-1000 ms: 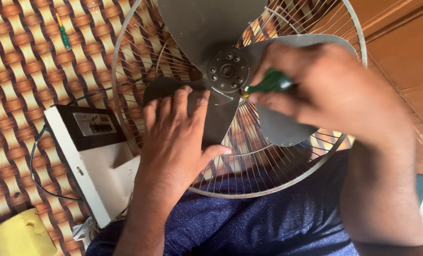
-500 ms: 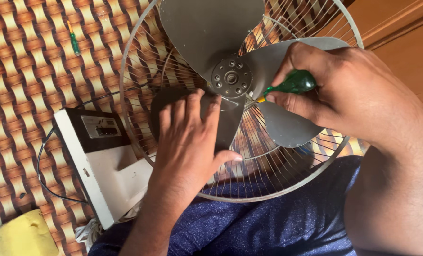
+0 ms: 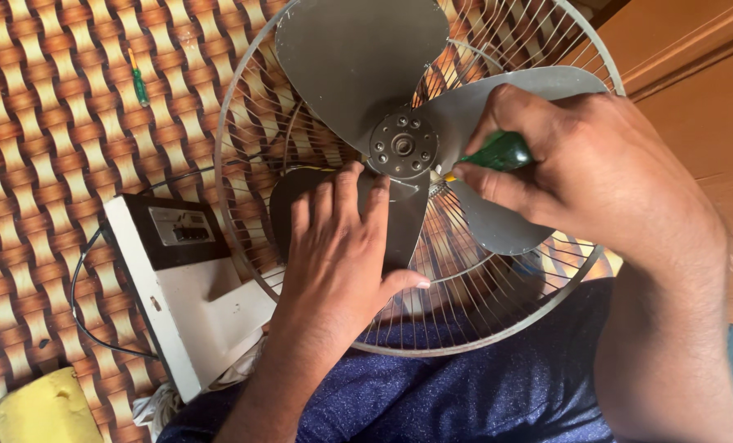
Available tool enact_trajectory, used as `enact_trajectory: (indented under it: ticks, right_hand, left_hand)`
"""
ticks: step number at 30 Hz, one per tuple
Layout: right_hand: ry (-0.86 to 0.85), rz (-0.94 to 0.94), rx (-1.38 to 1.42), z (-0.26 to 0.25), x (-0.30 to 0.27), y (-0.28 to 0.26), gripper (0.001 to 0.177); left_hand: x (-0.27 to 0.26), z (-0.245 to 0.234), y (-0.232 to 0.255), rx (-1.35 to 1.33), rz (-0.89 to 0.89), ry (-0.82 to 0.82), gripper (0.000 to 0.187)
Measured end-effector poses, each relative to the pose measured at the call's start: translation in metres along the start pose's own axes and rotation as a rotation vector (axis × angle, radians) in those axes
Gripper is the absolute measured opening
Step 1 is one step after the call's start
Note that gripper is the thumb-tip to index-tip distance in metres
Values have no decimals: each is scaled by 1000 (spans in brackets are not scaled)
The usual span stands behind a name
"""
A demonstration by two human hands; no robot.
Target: The person wipes the fan base with a cloth, then uses a screwdriver to remove the rear motor cover and the front grille. They then reattach the rear cover and front grille, and finally tighten the central nut securing the fan blades.
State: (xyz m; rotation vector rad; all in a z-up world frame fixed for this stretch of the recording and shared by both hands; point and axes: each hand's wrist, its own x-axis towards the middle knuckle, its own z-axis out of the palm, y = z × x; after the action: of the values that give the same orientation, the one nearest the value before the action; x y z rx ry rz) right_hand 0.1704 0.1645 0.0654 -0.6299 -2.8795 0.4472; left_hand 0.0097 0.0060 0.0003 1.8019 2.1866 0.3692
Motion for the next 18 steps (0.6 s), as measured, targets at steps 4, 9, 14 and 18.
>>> enact_trajectory:
  ticks: [4,9,14,18]
  right_hand:
    - [15,-28,-90,4,-1,-2,31]
    - [-27,-6,-145,14,1,-8,24]
    - [58,-72,-170,23,4,-9,38]
    - [117,-31,-148,26,9,-4,44]
  left_hand:
    - [0,2,0,9,3,5,120]
    - [-1,2,-1,9,3,3,118]
    - [1,4,0,34,13,16,120]
    - [1,3,-1,7,-3,-3,120]
